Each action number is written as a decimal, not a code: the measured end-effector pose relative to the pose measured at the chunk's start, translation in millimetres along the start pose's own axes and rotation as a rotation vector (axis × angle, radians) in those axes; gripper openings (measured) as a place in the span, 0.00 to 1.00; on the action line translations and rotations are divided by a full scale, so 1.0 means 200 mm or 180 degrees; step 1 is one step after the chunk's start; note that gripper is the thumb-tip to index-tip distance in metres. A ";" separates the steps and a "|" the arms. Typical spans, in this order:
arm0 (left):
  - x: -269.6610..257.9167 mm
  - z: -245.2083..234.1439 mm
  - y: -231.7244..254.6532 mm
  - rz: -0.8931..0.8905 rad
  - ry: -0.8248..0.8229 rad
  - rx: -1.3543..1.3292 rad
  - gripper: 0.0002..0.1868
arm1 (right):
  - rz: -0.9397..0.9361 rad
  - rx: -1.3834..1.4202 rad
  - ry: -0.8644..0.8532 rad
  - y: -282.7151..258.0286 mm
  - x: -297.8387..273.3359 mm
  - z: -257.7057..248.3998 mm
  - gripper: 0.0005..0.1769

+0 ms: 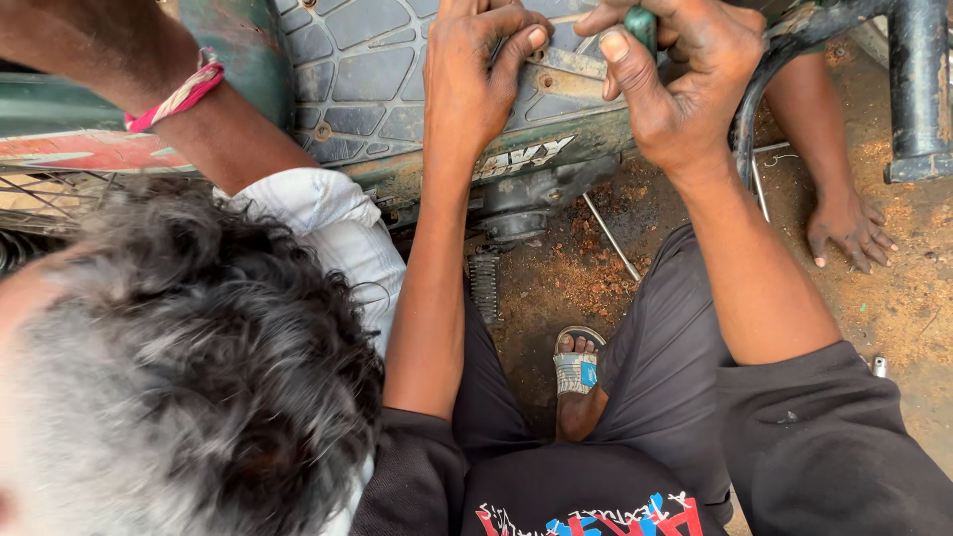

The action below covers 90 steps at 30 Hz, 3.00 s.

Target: The person removes a side panel from a motorcycle, handles small components and wires, and uses a screwdriver to tighten fasteners on the bike frame.

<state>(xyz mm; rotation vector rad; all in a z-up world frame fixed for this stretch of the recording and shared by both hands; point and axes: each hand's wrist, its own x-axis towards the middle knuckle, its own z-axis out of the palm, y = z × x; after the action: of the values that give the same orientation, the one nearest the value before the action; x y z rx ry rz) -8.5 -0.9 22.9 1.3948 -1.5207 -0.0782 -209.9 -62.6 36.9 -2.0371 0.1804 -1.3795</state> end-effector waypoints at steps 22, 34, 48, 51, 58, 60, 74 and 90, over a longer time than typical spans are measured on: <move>-0.02 -0.05 -0.01 0.0088 -0.0113 -0.0068 0.09 | -0.0149 -0.0057 -0.0075 0.02 -0.01 -0.04 0.07; -0.04 -0.02 -0.03 0.0136 -0.0153 -0.0179 0.09 | -0.0114 -0.0138 -0.0025 0.03 -0.01 0.01 0.07; -0.03 -0.03 0.00 0.0581 -0.0318 -0.0024 0.08 | -0.0088 -0.0094 0.0068 -0.01 0.00 0.07 0.09; -0.03 0.00 -0.03 0.0585 -0.0444 -0.0432 0.07 | -0.0014 -0.0221 0.0129 0.02 -0.02 0.07 0.13; -0.05 0.01 -0.06 0.0245 -0.0388 -0.0419 0.04 | -0.0030 0.0107 0.0216 0.05 -0.06 0.01 0.16; -0.06 0.01 -0.06 0.0685 -0.0041 -0.0163 0.07 | -0.0094 0.0184 0.0143 0.06 -0.06 0.01 0.15; -0.09 -0.08 0.00 0.0846 -0.0604 0.0253 0.10 | -0.0162 0.0217 0.0104 0.01 -0.02 0.01 0.17; -0.06 -0.05 -0.05 0.0176 -0.0493 -0.0197 0.13 | 0.0515 0.0226 0.0507 0.18 0.02 0.11 0.16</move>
<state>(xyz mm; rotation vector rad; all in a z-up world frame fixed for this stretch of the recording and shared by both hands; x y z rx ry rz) 3.0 9.3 13.8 1.3216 -1.6695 -0.2016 -181.1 -83.0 14.0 -1.8133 0.3530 -1.4250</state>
